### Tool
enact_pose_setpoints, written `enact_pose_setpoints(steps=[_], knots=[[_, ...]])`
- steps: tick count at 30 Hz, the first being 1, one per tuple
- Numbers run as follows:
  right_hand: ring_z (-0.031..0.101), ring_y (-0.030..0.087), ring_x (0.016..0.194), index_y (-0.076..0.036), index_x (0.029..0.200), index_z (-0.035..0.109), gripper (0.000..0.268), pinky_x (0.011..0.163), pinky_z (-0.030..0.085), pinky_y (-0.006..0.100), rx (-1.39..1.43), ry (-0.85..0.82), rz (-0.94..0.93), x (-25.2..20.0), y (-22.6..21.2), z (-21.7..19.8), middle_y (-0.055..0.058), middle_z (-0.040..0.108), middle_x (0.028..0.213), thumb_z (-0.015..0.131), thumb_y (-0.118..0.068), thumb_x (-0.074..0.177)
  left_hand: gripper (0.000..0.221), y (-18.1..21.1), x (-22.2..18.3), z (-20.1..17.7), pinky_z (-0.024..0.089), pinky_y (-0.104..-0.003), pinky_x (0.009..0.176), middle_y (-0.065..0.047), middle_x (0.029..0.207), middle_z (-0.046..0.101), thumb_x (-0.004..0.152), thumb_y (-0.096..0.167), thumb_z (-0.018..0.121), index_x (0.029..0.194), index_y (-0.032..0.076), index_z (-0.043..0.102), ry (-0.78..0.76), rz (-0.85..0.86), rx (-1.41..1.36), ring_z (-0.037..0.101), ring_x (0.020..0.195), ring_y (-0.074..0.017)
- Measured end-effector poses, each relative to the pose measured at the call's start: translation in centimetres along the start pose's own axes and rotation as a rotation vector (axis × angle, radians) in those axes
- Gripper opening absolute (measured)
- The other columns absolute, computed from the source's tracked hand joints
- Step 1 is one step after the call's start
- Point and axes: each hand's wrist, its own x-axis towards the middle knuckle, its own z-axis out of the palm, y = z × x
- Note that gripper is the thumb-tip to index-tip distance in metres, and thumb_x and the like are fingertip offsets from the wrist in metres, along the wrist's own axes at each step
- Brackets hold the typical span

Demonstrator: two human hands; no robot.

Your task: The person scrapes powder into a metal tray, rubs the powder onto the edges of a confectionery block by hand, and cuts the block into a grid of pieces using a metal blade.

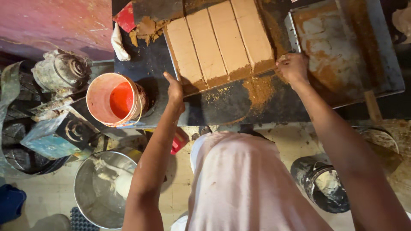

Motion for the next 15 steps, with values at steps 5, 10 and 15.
enact_pose_setpoints(steps=[5, 10, 15], knots=[[0.072, 0.011, 0.071, -0.001, 0.094, 0.075, 0.006, 0.062, 0.058, 0.026, 0.193, -0.063, 0.191, 0.4, 0.2, 0.0, 0.005, 0.075, 0.084, 0.078, -0.002, 0.088, 0.107, -0.1, 1.1, -0.1, 0.024, -0.053, 0.121, -0.021, 0.159, 0.041, 0.090, 0.084, 0.010, 0.151, 0.002, 0.044, -0.040, -0.003, -0.021, 0.035, 0.148, -0.0341], [0.071, 0.011, 0.073, 0.003, 0.095, 0.077, 0.009, 0.063, 0.057, 0.026, 0.157, -0.013, 0.113, 0.8, 1.6, 0.3, 0.005, 0.076, 0.086, 0.079, 0.004, 0.086, 0.110, -1.6, 4.9, -0.9, 0.029, -0.051, 0.121, -0.024, 0.146, 0.053, 0.091, 0.084, 0.009, 0.146, -0.003, 0.048, -0.186, 0.022, -0.150, 0.048, 0.139, -0.0359], [0.061, 0.017, 0.067, 0.003, 0.097, 0.079, 0.006, 0.058, 0.046, 0.031, 0.058, -0.034, 0.143, -0.5, 0.2, 0.2, 0.011, 0.071, 0.080, 0.076, -0.001, 0.098, 0.103, -2.9, 5.3, -3.2, 0.040, -0.061, 0.117, -0.027, 0.148, 0.048, 0.091, 0.082, 0.016, 0.150, -0.002, 0.028, -0.202, -0.101, -0.448, 0.050, 0.141, -0.0447]])
